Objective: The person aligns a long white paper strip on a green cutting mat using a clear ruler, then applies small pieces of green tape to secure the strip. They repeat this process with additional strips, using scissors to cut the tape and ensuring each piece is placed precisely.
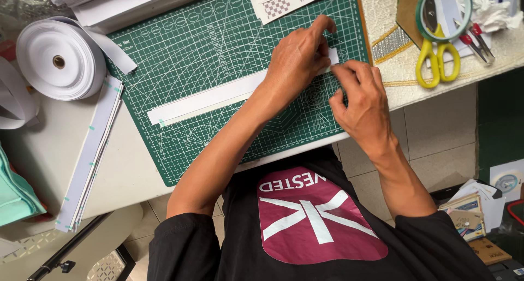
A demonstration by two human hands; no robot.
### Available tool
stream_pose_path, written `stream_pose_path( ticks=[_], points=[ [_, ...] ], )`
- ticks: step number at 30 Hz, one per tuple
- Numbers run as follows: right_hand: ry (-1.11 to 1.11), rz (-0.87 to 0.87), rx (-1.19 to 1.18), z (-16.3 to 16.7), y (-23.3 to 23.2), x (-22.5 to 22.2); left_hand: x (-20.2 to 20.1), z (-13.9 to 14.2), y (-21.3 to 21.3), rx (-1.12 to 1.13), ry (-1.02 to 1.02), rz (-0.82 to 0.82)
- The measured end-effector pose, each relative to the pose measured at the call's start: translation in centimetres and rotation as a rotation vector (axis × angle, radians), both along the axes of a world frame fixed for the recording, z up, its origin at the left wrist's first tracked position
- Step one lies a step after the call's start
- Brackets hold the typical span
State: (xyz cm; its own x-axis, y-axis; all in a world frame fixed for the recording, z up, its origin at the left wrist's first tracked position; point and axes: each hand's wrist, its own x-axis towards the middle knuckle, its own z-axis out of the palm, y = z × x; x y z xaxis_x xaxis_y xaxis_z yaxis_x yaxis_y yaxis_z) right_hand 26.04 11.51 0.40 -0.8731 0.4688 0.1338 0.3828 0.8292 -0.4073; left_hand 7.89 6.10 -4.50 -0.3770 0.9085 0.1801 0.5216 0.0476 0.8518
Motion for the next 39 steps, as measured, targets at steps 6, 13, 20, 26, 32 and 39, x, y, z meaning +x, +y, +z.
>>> stream_pose_path(
  ticks=[6,13,20,26,32,39],
  points=[
    [0.023,0.017,0.01,0.0,-0.1,0.1,-0.2,0.5,-0.3,0.02,0.02,-0.015],
    [0.032,0.003,-0.007,0.1,0.0,-0.4,0.2,0.8,-0.4,0.058,0.095,0.026],
    [0.045,-0.001,0.023,0.0,-0.1,-0.4,-1.1,2.4,-2.8,0.019,-0.215,-0.036],
    [0.074,-0.017,-0.005,0.1,-0.5,-0.6,-0.2,5.2,-10.4,0.056,-0.327,0.125],
    [0.091,-0.03,-0.028,0.7,-0.3,-0.8,1.4,6.2,-14.8,0.048,-0.421,0.164],
    [0.18,-0.118,-0.282,2.1,-2.6,-1.0,2.6,6.1,-17.3,0.059,-0.294,0.179]
  ],
)
